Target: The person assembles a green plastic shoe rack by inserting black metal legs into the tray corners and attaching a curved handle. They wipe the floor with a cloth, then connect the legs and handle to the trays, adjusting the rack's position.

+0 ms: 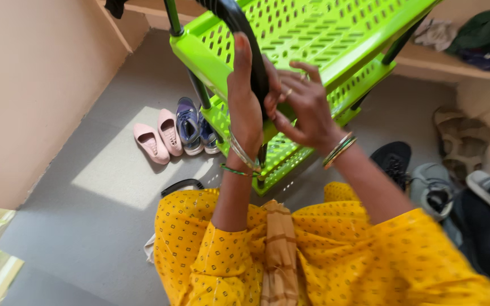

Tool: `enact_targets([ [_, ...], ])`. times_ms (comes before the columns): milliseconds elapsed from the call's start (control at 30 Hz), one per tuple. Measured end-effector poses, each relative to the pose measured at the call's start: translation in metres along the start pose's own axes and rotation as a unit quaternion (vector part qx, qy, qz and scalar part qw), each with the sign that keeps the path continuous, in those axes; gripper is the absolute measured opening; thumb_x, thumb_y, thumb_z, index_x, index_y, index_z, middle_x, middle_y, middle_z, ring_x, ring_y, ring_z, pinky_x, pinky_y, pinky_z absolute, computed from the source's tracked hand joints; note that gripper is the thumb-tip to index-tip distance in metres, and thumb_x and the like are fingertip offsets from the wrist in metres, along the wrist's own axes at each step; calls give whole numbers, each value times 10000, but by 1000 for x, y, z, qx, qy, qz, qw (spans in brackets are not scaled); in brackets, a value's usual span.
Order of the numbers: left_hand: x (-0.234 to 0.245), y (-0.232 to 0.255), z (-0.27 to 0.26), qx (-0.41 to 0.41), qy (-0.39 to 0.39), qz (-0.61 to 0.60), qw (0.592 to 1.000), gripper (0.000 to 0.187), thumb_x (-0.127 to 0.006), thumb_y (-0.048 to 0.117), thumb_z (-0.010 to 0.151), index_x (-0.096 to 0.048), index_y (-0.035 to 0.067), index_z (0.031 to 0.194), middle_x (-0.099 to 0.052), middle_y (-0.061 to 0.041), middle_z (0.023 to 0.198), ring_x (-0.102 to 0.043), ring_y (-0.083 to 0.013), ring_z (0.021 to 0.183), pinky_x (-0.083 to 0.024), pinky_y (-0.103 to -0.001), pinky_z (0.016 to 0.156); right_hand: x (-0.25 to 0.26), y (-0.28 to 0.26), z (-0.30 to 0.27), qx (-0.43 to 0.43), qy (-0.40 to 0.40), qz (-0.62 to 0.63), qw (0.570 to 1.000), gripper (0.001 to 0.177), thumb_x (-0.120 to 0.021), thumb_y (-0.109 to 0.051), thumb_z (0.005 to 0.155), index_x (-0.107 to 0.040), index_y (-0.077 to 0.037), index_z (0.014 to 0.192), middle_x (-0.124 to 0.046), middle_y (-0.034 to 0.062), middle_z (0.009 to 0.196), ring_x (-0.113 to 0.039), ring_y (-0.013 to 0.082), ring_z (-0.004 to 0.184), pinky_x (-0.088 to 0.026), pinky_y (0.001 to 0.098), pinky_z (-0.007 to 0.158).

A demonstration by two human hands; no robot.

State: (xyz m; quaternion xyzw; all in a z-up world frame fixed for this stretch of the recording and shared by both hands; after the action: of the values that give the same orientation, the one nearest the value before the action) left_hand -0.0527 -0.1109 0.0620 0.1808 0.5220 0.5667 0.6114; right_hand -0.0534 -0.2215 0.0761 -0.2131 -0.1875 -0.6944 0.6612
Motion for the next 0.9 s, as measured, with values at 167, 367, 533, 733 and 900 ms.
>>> enact_targets([
  [167, 3, 9, 8, -35, 0, -55, 998, 630, -418, 626, 1071, -532, 83, 774, -410, -2, 569, -358, -98, 441, -271, -274, 397, -17, 25, 5, -41, -112, 42, 992, 183, -641, -250, 898, -623, -73, 940, -683, 133, 1100, -653, 356, 1100, -465, 468, 1042],
  [367, 8, -14, -19, -36, -12, -15, 999, 670, -398, 621, 1096, -533, 59, 755, -403, 29, 589, -368, -74, 499, -303, -252, 470, -18, 0, -36, -86, -55, -43, 994, 167, -594, -240, 923, -618, -74, 932, -694, 119, 1176, -611, 317, 1258, -383, 487, 1109],
  [533, -8, -19, -20, -32, -39, -24, 998, 634, -403, 602, 1050, -540, 74, 727, -429, 44, 554, -371, -56, 462, -276, -245, 418, -1, -19, -42, -118, -18, -87, 989, 254, -550, -233, 1008, -649, -12, 1085, -663, 154, 1290, -526, 319, 1393, -248, 530, 1215],
  [733, -12, -34, -24, -53, -65, -31, 996, 603, -468, 601, 1051, -611, 34, 903, -510, 23, 660, -454, -56, 556, -346, -225, 488, -2, -40, -60, -176, 11, -116, 977, 480, -583, -316, 1016, -598, 58, 1317, -594, 206, 1405, -445, 347, 1443, -107, 585, 1236],
  [900, -17, -27, -3, 89, -225, -10, 970, 701, -393, 674, 988, -634, 30, 1123, -659, -23, 793, -647, -123, 723, -504, -247, 651, -10, -24, -51, -250, 38, -98, 963, 438, -607, -319, 1040, -626, 35, 1297, -605, 194, 1391, -455, 347, 1426, -58, 615, 1238],
])
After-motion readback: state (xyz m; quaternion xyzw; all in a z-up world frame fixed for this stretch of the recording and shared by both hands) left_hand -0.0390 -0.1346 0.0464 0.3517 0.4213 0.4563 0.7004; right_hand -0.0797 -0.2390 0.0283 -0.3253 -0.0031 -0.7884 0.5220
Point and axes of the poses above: each hand's wrist, its own z-axis towards the middle knuckle, its own x-axis out of the back of the hand, y = z × x, the point moved 9 cm from there along z, towards the middle knuckle
